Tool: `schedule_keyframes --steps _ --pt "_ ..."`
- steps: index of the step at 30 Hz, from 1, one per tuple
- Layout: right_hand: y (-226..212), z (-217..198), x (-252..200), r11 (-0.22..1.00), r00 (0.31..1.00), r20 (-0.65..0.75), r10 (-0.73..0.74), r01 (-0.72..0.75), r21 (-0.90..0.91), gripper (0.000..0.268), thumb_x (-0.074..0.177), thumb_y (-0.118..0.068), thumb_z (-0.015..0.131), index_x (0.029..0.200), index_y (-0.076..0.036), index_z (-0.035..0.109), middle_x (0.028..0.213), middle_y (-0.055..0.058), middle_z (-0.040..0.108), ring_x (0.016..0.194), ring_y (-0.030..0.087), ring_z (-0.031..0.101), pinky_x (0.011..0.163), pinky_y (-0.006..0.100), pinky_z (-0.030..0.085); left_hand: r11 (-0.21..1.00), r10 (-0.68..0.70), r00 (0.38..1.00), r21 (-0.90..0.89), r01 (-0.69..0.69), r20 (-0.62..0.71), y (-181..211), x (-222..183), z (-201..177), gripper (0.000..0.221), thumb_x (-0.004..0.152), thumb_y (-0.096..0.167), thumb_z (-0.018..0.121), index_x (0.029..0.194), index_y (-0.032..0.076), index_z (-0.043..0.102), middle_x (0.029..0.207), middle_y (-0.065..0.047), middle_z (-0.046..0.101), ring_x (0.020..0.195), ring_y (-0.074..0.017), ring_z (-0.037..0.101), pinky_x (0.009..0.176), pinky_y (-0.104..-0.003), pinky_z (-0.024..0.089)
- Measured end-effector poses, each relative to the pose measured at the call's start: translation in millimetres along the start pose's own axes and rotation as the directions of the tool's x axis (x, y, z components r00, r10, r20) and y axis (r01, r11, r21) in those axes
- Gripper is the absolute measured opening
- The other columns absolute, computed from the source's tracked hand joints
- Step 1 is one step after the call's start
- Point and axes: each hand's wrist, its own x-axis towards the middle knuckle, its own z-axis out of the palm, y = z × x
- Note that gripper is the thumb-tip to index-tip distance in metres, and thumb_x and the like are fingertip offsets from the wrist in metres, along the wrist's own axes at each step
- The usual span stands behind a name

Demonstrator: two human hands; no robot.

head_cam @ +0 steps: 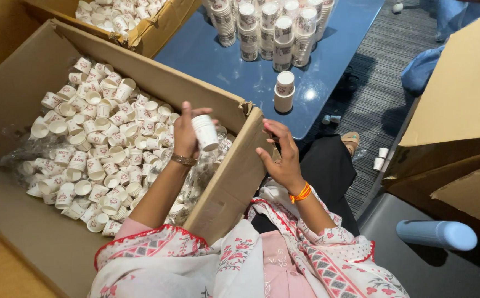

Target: Manually organizing, stacking, and placing paper cups into plastic sleeves or containers in an industrial setting.

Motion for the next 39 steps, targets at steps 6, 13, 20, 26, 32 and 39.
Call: schedule_keyframes --steps 6,13,20,26,32,39 --pt "-19 -2 11 0.868 0.872 0.106 -0.478 0.487 -0.094 0.060 0.086 -0.011 0.077 0.138 -0.012 0.047 0.149 0.018 0.051 0.142 0.038 0.049 0.119 0.048 0.042 0.963 -0.238 0.884 -0.021 0.269 0.403 -19 -32 108 0.056 0.107 0.053 0.040 0.101 0.005 0.067 0.081 -0.004 0.068 0.069 -0.0120 0.068 0.061 -0.027 0.057" --pt "8 -14 53 0.919 0.932 -0.091 -0.351 0.324 -0.225 0.050 0.090 -0.018 0.082 0.130 -0.002 0.056 0.134 0.016 0.064 0.130 0.037 0.061 0.112 0.045 0.048 0.965 -0.198 0.876 -0.067 0.252 0.439 -29 -30 104 0.044 0.108 0.049 0.043 0.107 0.009 0.060 0.103 -0.005 0.063 0.087 -0.0146 0.064 0.073 -0.033 0.054" --pt "100 -5 120 0.973 0.980 -0.192 -0.047 0.002 -0.231 0.044 0.091 -0.023 0.081 0.121 0.000 0.058 0.109 0.017 0.071 0.103 0.032 0.072 0.088 0.041 0.055 0.958 -0.210 0.850 -0.074 0.278 0.482 -12 -28 106 0.033 0.105 0.041 0.046 0.120 0.012 0.055 0.129 -0.006 0.063 0.098 -0.0163 0.067 0.082 -0.033 0.058" --pt "143 5 103 0.995 0.981 -0.191 0.021 -0.039 -0.091 0.046 0.095 -0.030 0.078 0.123 -0.003 0.053 0.105 0.014 0.075 0.099 0.027 0.076 0.085 0.040 0.058 0.978 -0.086 0.895 -0.133 0.159 0.437 1 -14 62 0.020 0.105 0.025 0.055 0.115 0.008 0.057 0.124 -0.010 0.068 0.096 -0.0164 0.069 0.079 -0.031 0.060" --pt "152 6 94 0.993 0.987 -0.143 0.077 -0.089 -0.083 0.050 0.096 -0.038 0.077 0.123 -0.003 0.052 0.110 0.016 0.075 0.103 0.027 0.075 0.088 0.039 0.058 0.385 0.179 0.974 0.902 -0.197 0.136 -96 37 -76 0.044 0.097 0.035 0.065 0.132 0.009 0.057 0.136 -0.017 0.057 0.120 -0.0310 0.056 0.096 -0.049 0.051" --pt "150 7 93 0.989 0.989 -0.144 0.021 -0.041 -0.139 0.054 0.094 -0.038 0.078 0.124 -0.002 0.051 0.111 0.019 0.073 0.105 0.031 0.073 0.088 0.041 0.056 -0.093 -0.032 0.991 0.987 -0.130 0.127 -230 12 -170 0.086 0.084 0.039 0.069 0.156 0.015 0.028 0.147 -0.016 0.048 0.139 -0.0349 0.043 0.115 -0.058 0.027"
